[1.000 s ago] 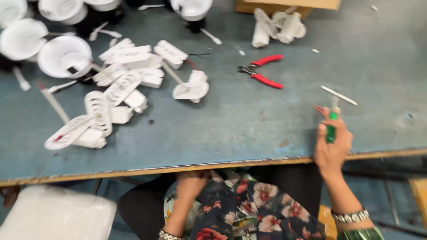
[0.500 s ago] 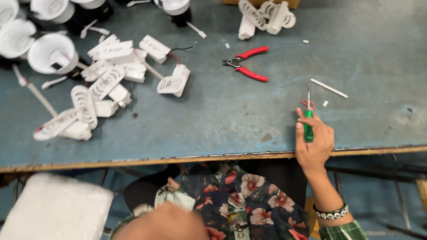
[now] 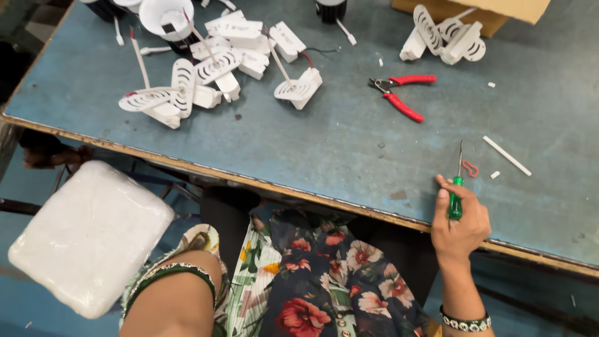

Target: The person assembles small white electrical components on a workbench. They use pliers to cut and strip wires, then use a screwdriver to secure connections within the components. The person handles multiple units sequentially, placing finished items aside.

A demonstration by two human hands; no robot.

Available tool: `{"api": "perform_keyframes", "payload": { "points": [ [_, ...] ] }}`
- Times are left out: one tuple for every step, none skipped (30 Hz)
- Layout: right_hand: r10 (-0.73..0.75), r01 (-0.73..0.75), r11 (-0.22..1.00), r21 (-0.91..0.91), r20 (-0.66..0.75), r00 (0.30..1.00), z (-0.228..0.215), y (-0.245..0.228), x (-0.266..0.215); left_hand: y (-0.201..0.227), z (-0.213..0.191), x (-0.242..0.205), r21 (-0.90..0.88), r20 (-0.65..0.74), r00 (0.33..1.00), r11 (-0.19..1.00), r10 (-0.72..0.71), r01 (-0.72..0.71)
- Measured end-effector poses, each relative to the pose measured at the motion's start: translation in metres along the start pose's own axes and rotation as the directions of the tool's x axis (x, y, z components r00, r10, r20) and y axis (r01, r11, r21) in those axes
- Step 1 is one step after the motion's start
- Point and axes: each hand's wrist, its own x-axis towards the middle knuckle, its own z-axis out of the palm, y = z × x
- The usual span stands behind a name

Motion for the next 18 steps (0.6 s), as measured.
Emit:
{"api": "perform_keyframes", "payload": {
  "points": [
    [-0.001, 0.001, 1.000, -0.030, 0.012, 1.000, -0.001, 0.001, 0.000, -0.004, 0.001, 0.005, -0.067, 0.041, 0.999, 0.997, 0.030, -0.027],
    [0.006, -0.005, 0.998, -0.058, 0.013, 1.000, 0.000, 0.000, -0.001, -0.009, 0.001, 0.012, -0.177, 0.118, 0.990, 0.982, 0.081, -0.059],
    [0.013, -0.011, 0.996, -0.085, 0.014, 1.000, -0.001, 0.000, -0.002, -0.013, 0.001, 0.019, -0.282, 0.187, 0.974, 0.957, 0.130, -0.073],
    [0.024, -0.023, 0.996, -0.092, 0.001, 1.000, 0.000, -0.002, -0.001, -0.018, -0.001, 0.030, -0.419, 0.284, 0.931, 0.903, 0.228, -0.093],
    [0.035, -0.036, 0.995, -0.097, -0.012, 0.999, 0.002, -0.005, -0.001, -0.024, -0.005, 0.041, -0.555, 0.376, 0.867, 0.829, 0.327, -0.072],
    [0.043, -0.045, 0.993, -0.113, -0.017, 0.999, 0.002, -0.005, 0.001, -0.032, -0.005, 0.050, -0.658, 0.447, 0.787, 0.752, 0.426, -0.033],
    [0.060, -0.062, 0.990, -0.128, -0.019, 0.998, 0.003, -0.004, 0.003, -0.043, -0.008, 0.060, -0.698, 0.464, 0.768, 0.716, 0.442, 0.011],
    [0.083, -0.084, 0.986, -0.144, -0.012, 0.996, 0.004, -0.004, 0.003, -0.058, 0.002, 0.067, -0.718, 0.461, 0.782, 0.694, 0.420, 0.051],
    [0.106, -0.105, 0.982, -0.159, -0.005, 0.994, 0.006, -0.004, 0.003, -0.078, 0.012, 0.076, -0.697, 0.373, 0.882, 0.715, 0.288, 0.062],
    [0.104, -0.102, 0.983, -0.150, 0.003, 0.995, 0.005, -0.003, 0.002, -0.104, 0.027, 0.088, -0.453, -0.097, 0.991, 0.891, -0.092, 0.039],
    [0.101, -0.099, 0.985, -0.141, 0.010, 0.995, 0.005, -0.003, 0.003, -0.133, 0.037, 0.106, -0.397, -0.421, 0.870, 0.914, -0.258, 0.079],
    [0.094, -0.091, 0.987, -0.132, 0.017, 0.995, 0.005, -0.004, 0.005, -0.161, 0.037, 0.114, -0.378, -0.535, 0.795, 0.922, -0.286, 0.077],
    [0.154, -0.155, 0.988, 0.005, 0.030, 0.988, 0.005, -0.005, 0.009, -0.187, 0.036, 0.119, -0.359, -0.640, 0.705, 0.930, -0.306, 0.079],
    [0.210, -0.214, 0.967, 0.141, 0.043, 0.977, 0.005, -0.007, 0.015, -0.211, 0.036, 0.123, -0.380, -0.575, 0.747, 0.917, -0.333, 0.117],
    [0.261, -0.269, 0.923, 0.275, 0.063, 0.963, 0.007, -0.008, 0.024, -0.232, 0.035, 0.128, -0.397, -0.506, 0.785, 0.904, -0.358, 0.156],
    [0.159, -0.158, 0.973, 0.167, 0.008, 0.987, 0.006, -0.007, 0.037, -0.249, 0.041, 0.136, -0.420, -0.425, 0.821, 0.886, -0.382, 0.195],
    [0.050, -0.049, 0.998, 0.049, -0.031, 0.998, 0.004, -0.006, 0.053, -0.262, 0.049, 0.147, -0.486, -0.375, 0.841, 0.855, -0.390, 0.180],
    [-0.055, 0.052, 0.997, -0.058, -0.045, 0.997, 0.009, -0.009, 0.065, -0.270, 0.048, 0.152, -0.537, -0.330, 0.856, 0.825, -0.399, 0.178]
  ]
}}
